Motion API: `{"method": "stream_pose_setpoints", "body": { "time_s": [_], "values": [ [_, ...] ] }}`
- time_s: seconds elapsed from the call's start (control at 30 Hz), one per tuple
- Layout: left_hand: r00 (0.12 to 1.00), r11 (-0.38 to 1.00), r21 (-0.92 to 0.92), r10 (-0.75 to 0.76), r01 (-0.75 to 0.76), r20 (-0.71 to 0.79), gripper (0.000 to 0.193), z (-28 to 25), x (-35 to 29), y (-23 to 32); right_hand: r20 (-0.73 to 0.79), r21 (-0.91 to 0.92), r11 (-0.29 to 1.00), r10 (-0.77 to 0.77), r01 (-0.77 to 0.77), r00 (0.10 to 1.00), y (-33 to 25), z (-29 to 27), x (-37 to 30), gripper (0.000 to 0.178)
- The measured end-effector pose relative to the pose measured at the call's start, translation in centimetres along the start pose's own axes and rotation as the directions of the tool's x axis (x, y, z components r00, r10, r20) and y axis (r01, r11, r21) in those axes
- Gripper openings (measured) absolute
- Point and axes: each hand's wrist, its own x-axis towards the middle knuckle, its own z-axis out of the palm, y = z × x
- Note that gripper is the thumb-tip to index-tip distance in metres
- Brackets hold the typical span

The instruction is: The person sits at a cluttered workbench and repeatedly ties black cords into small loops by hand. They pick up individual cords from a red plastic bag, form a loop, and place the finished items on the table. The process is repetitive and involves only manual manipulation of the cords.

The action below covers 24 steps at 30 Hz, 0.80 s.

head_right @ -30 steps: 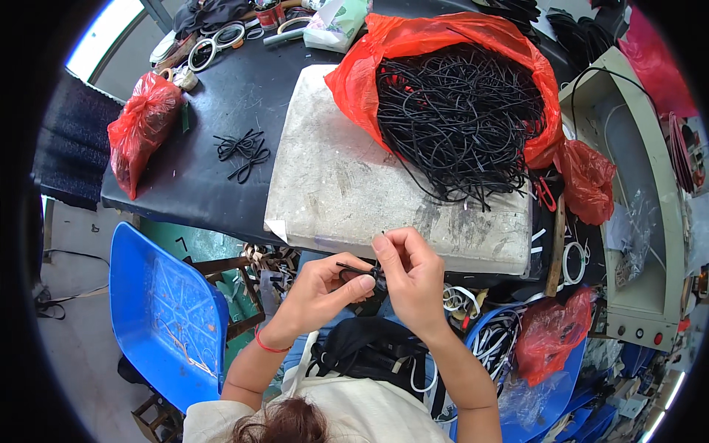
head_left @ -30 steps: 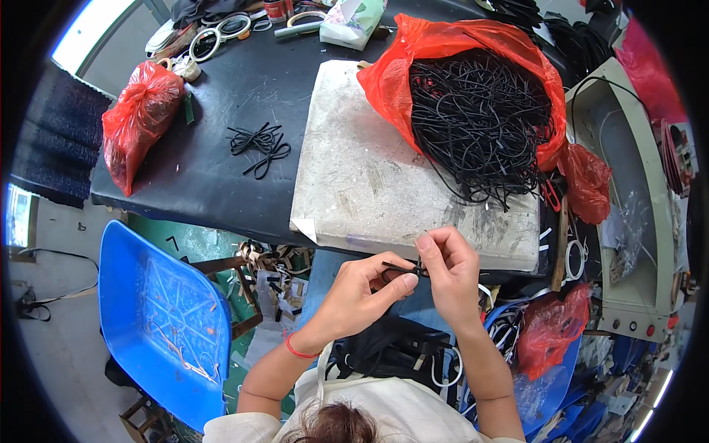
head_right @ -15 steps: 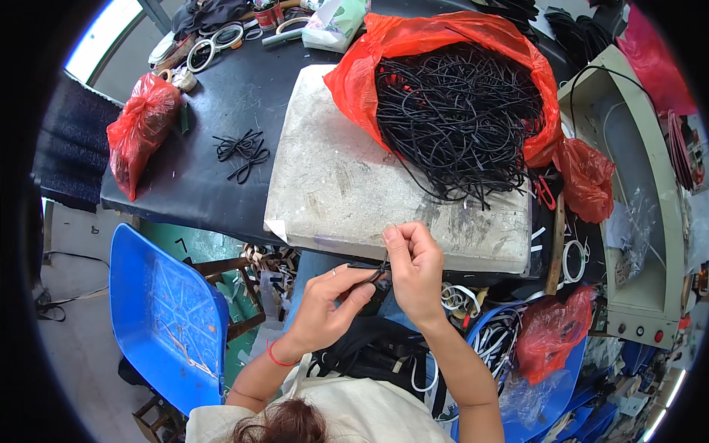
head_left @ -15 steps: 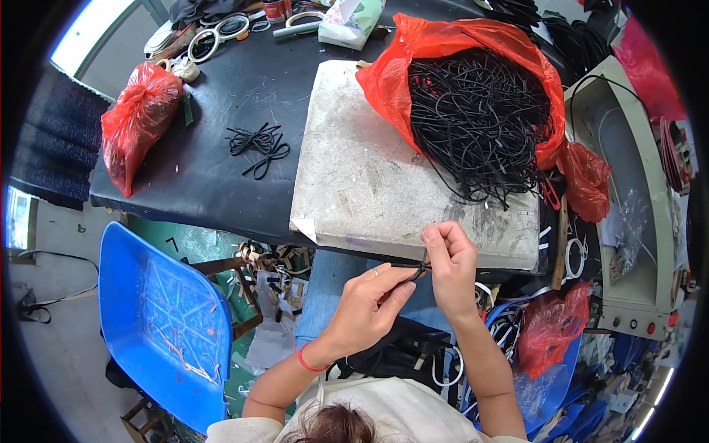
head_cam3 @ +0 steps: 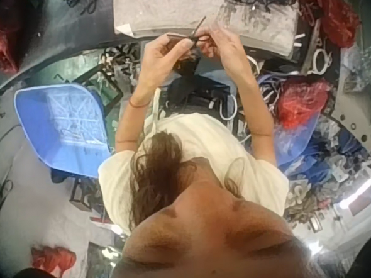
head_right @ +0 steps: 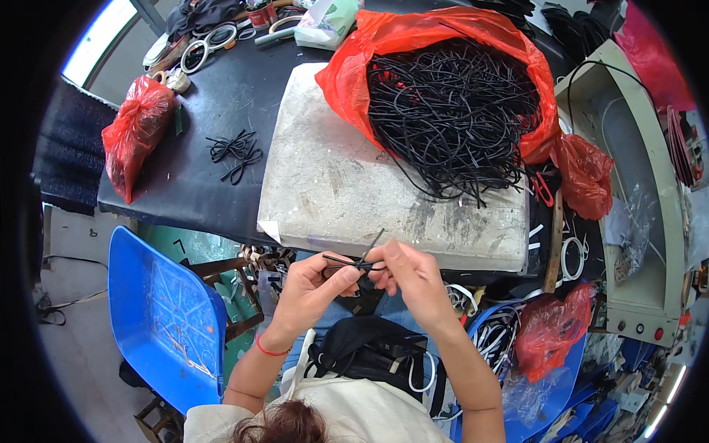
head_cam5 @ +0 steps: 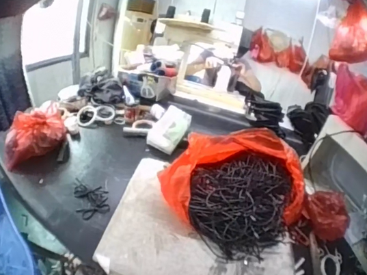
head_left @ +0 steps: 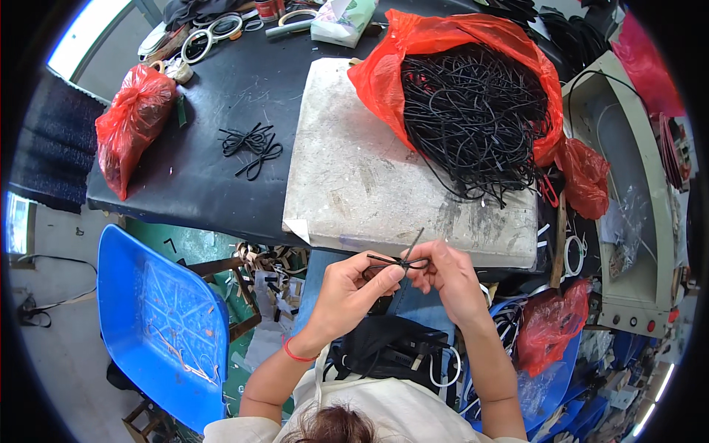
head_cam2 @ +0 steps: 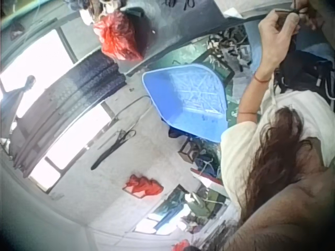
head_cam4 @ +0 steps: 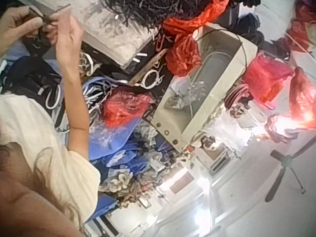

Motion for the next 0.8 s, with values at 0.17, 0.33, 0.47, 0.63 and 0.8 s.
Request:
{"method": "stream_pose_setpoints", "body": {
  "time_s": [0.17,0.33,0.47,0.63,0.8],
  "values": [
    [1.0,0.999,0.045,-0.01,0.009,0.03,0.02,-0.2,-0.2,0.4,0.029,-0.027,0.992,-0.121,0.122,0.992,-0.7,0.6,-0.6,0.016],
    [0.997,0.998,0.059,-0.033,0.029,0.064,0.021,-0.5,-0.3,0.7,0.085,-0.009,0.997,-0.075,0.076,0.994,-1.3,0.3,-0.9,0.013],
    [0.996,0.983,0.184,-0.019,0.002,0.09,0.021,-0.7,-0.3,0.9,0.059,0.018,0.996,-0.093,0.092,0.994,-0.7,0.4,-0.5,0.012],
    [0.998,0.986,0.162,0.026,-0.034,0.055,0.018,-0.3,-0.6,0.7,0.042,-0.296,0.891,-0.347,0.343,0.937,0.6,0.9,-0.2,0.014],
    [1.0,1.0,0.005,0.014,-0.014,-0.015,0.016,0.5,-1.0,0.1,-0.075,0.019,0.993,-0.118,0.12,0.99,0.5,1.5,-0.3,0.014]
  ]
}}
